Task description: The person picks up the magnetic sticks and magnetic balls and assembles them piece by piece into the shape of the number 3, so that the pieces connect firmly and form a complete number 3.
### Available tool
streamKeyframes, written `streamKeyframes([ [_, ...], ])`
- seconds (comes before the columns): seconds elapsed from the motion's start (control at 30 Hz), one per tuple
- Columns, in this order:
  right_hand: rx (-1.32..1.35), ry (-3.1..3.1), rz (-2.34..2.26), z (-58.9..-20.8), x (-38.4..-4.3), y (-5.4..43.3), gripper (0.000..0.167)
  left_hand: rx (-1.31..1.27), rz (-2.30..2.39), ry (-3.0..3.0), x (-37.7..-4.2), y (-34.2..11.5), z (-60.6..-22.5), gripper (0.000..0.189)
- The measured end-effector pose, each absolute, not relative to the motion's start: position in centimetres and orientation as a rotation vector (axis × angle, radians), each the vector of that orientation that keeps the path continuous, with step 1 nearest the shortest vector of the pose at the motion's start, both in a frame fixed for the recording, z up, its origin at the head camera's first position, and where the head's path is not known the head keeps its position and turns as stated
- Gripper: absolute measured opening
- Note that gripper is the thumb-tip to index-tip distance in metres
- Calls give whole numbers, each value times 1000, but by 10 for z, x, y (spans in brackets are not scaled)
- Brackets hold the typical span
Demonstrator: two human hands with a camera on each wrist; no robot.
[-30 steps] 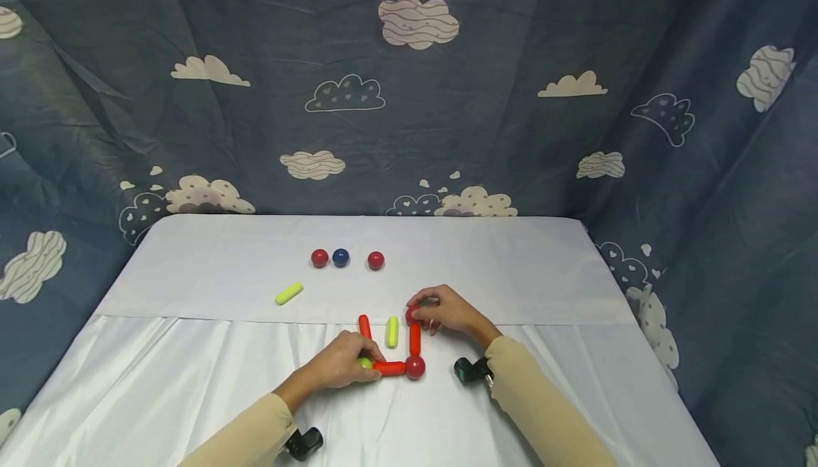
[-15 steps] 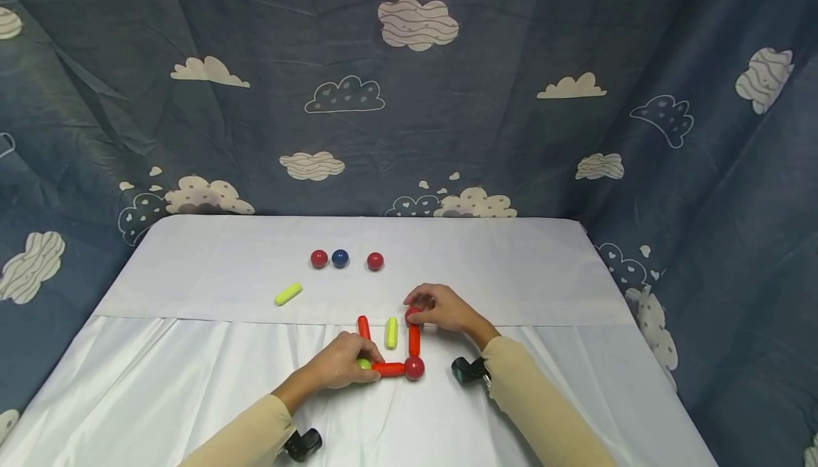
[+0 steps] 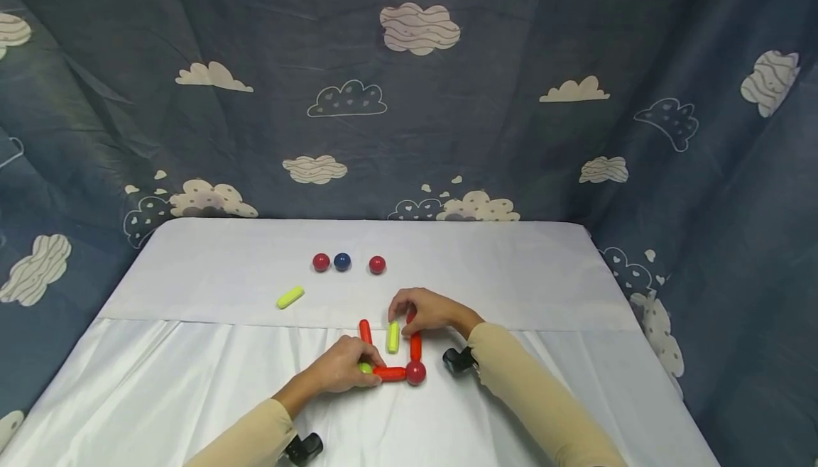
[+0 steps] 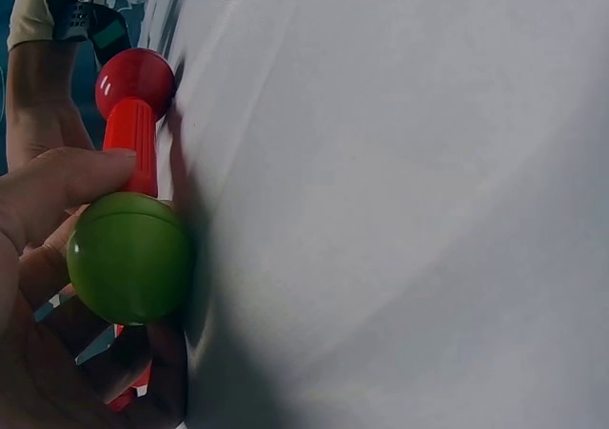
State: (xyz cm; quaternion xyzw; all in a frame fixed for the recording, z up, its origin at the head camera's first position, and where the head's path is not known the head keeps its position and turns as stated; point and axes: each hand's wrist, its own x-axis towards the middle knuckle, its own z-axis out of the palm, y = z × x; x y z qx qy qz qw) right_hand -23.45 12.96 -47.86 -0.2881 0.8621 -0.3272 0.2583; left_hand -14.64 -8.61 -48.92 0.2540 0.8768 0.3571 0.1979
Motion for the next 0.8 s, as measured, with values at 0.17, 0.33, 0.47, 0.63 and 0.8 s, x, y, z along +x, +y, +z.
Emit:
streamKeyframes([
  [0.17, -829, 2307, -795, -477, -237, 125, 29, 733, 1005, 2467, -146, -85, -489, 13],
  [0.33, -878, 2280, -759, -479, -240, 120, 29, 732, 1012, 2473, -146, -86, -490, 13],
  [0.47, -887, 2264, -758, -481, -241, 117, 28, 715, 1025, 2466, -147, -88, -491, 14],
  [0.63, -869, 2265, -731, -482, -239, 113, 29, 702, 1021, 2454, -148, -88, -493, 15],
  [0.8, -882, 2297, -704, -482, -237, 111, 28, 694, 1019, 2454, -149, -87, -493, 15],
])
